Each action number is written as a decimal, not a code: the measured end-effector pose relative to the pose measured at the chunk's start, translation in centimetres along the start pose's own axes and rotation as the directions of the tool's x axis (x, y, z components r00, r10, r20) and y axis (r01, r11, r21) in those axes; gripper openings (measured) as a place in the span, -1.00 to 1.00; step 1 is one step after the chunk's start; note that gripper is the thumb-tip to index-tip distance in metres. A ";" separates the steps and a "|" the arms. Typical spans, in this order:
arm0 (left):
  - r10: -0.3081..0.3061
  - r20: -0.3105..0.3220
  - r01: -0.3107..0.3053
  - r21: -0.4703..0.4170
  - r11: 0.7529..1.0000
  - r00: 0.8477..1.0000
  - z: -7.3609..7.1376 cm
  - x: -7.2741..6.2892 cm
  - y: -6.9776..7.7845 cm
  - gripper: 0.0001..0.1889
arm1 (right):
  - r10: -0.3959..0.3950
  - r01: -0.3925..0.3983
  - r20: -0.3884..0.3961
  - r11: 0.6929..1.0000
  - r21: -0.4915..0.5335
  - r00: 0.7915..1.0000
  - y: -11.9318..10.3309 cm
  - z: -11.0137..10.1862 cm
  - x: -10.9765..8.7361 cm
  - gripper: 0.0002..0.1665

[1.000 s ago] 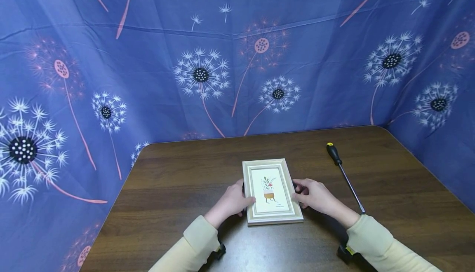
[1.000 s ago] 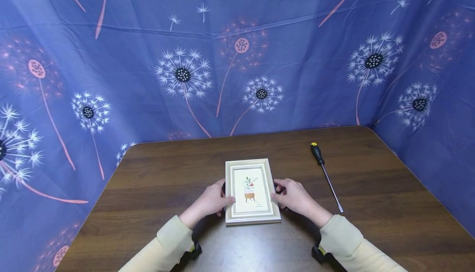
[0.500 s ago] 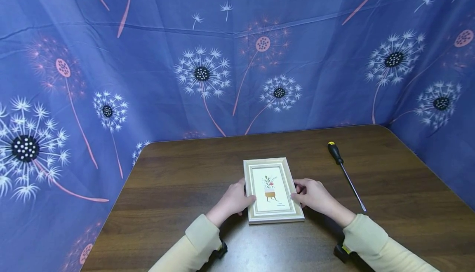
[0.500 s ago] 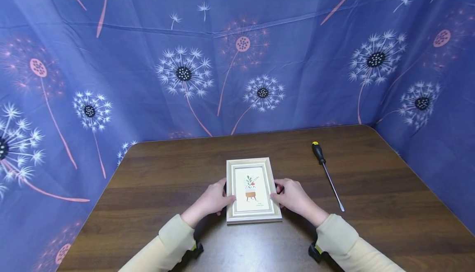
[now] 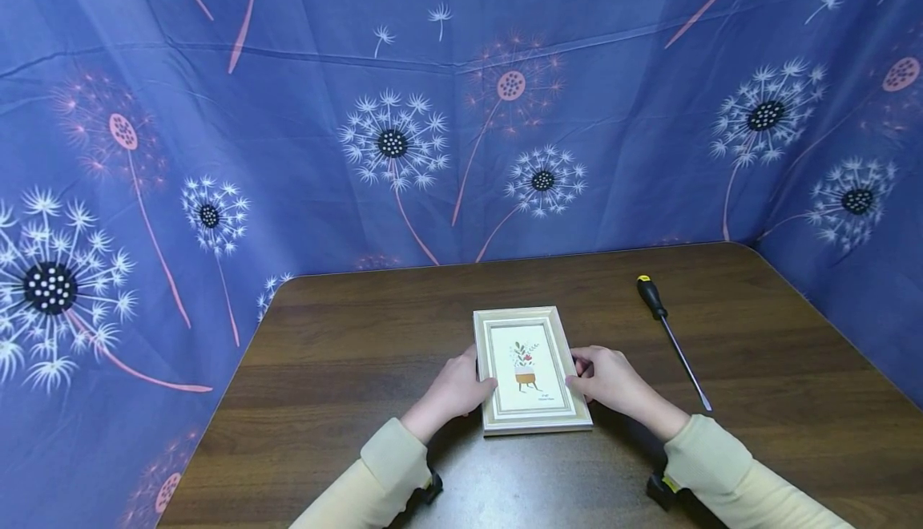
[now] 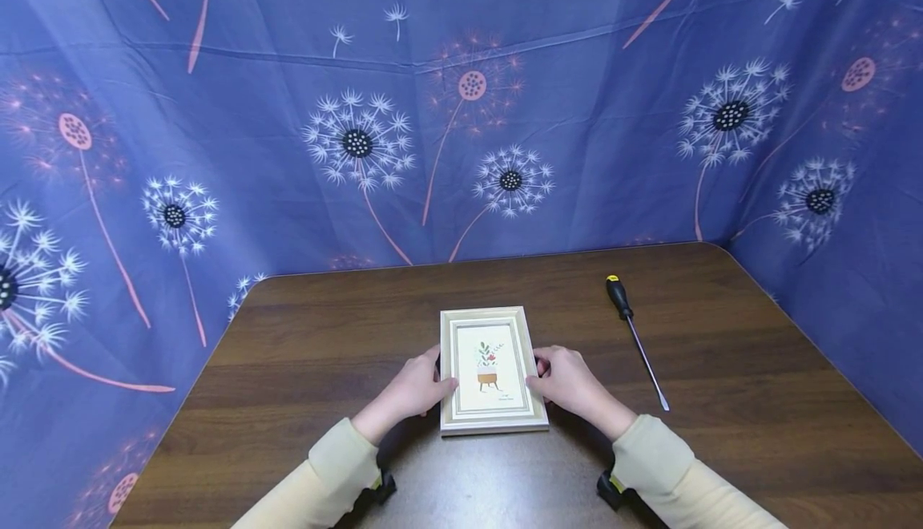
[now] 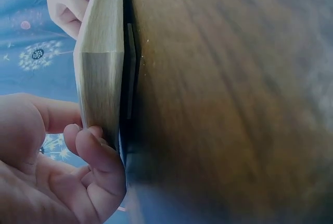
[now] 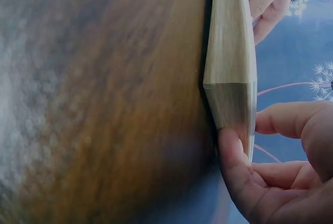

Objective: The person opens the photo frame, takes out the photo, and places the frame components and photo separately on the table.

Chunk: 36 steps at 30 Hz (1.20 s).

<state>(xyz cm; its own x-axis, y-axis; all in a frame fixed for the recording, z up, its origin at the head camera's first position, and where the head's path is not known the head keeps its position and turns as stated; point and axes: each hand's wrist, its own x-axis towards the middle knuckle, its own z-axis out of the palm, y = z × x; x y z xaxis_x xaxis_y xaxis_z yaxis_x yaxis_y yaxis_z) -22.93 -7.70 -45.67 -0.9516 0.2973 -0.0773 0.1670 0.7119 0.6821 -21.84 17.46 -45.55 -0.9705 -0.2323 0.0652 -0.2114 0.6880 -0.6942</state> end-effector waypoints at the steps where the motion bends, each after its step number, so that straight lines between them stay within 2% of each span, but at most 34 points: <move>1: 0.002 -0.002 -0.002 -0.002 1.000 1.000 0.0 0.0 0.0 -0.36 | -0.001 0.001 -0.001 1.000 -0.006 1.000 0.0 0.0 0.0 -0.59; 7: 0.011 -0.011 -0.011 0.000 1.000 1.000 0.1 -0.1 -0.1 -0.36 | -0.010 0.009 -0.016 0.999 -0.038 1.000 -0.1 -0.2 0.0 -0.60; 18: 0.026 -0.013 -0.026 0.000 1.000 1.000 -0.4 -0.5 0.3 -0.33 | 0.013 -0.013 0.003 1.000 -0.013 1.000 -0.6 -0.6 -0.1 -0.54; 26: 0.041 -0.031 -0.040 0.035 0.999 0.999 -0.7 -0.5 0.7 -0.30 | 0.029 -0.029 -0.003 0.999 -0.033 1.000 -0.9 -0.9 -0.2 -0.50; 36: 0.068 -0.037 -0.068 0.002 0.998 0.997 -1.2 -0.7 1.2 -0.32 | -0.009 0.009 -0.024 0.999 -0.031 1.000 -1.2 -1.4 -0.2 -0.57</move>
<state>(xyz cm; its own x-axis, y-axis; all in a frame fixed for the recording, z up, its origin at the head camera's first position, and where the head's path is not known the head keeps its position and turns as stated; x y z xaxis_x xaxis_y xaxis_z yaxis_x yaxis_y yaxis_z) -22.41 -7.81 -43.99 -0.9470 0.3213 -0.0036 0.2320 0.6914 0.6842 -21.58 17.60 -43.71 -0.9710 -0.2219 0.0891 -0.2231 0.7070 -0.6711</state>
